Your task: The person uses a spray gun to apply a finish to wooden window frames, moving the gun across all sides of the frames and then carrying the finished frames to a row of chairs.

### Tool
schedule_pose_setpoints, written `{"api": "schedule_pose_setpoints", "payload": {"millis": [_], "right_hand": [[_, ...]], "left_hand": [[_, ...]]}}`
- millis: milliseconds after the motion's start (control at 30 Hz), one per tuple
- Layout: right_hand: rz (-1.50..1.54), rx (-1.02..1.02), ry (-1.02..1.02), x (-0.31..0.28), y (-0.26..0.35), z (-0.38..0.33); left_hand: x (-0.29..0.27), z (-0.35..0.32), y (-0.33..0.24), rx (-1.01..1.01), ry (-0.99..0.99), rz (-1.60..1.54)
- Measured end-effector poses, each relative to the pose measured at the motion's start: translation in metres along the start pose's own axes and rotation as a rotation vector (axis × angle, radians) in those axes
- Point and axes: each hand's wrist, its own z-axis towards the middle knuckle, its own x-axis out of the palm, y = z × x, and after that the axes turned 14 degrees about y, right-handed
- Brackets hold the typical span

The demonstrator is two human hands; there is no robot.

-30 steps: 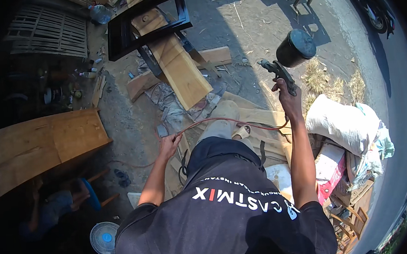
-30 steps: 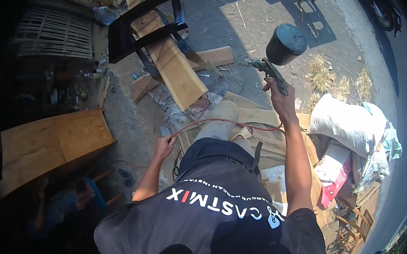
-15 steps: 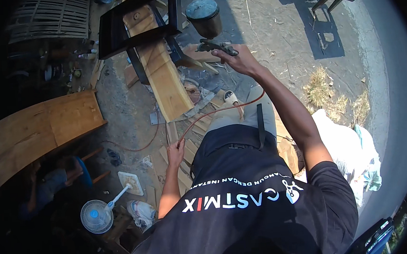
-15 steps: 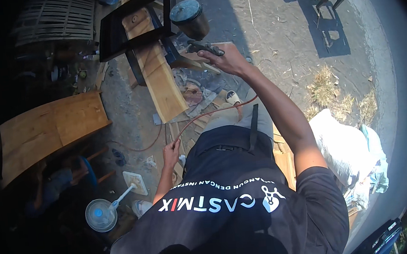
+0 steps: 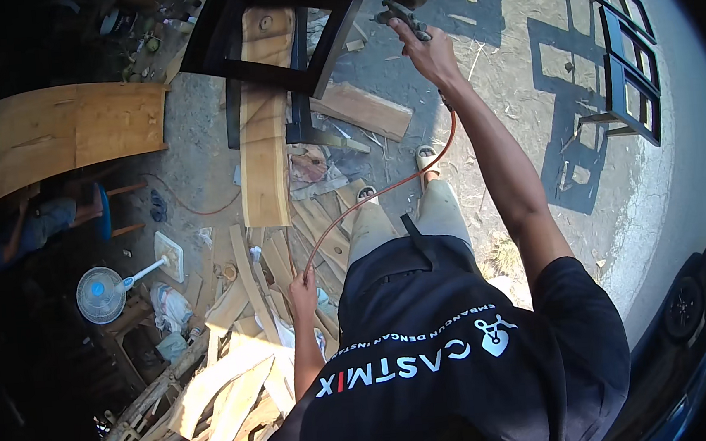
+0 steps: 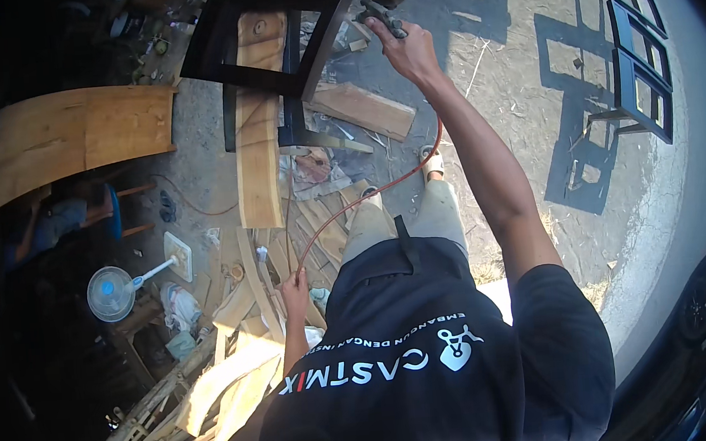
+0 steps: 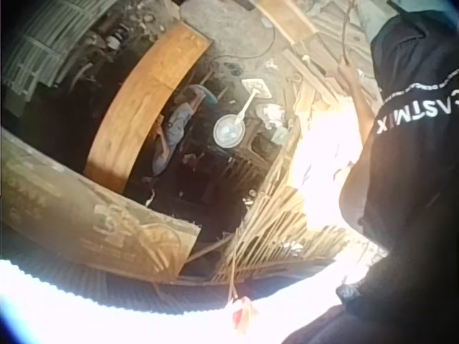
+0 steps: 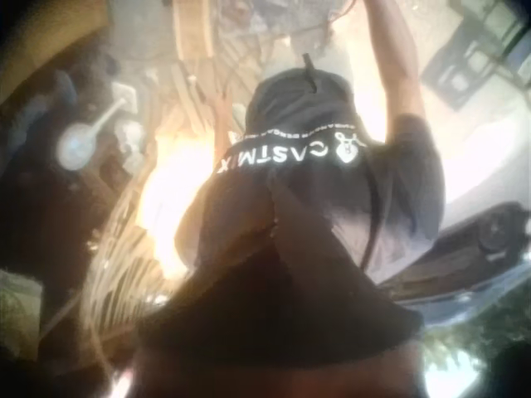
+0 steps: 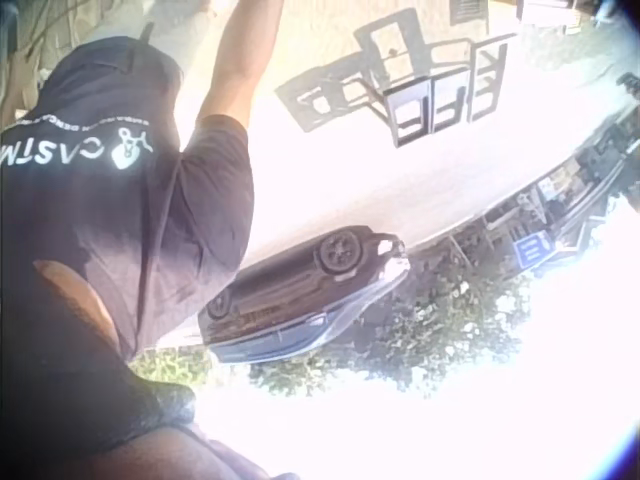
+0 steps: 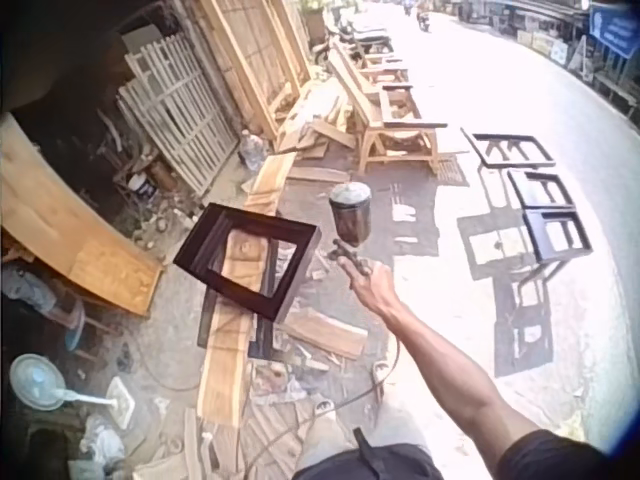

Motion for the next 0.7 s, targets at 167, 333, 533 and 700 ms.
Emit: {"api": "schedule_pose_setpoints", "payload": {"millis": [167, 333, 533, 700], "right_hand": [[-0.062, -0.041, -0.062, -0.035, -0.002, 0.045], [-0.042, -0.001, 0.06, -0.046, -0.026, 0.041], [0.104, 0.003, 0.176, -0.024, -0.034, -0.015], [0.109, 0.026, 0.311, -0.004, -0.03, -0.069]], "left_hand": [[0.044, -0.011, -0.023, -0.006, -0.042, -0.018], [0.052, -0.013, -0.051, -0.055, -0.051, -0.045], [0.036, -0.012, -0.046, -0.05, -0.053, -0.031], [0.016, -0.001, -0.028, -0.066, -0.02, -0.017]]}}
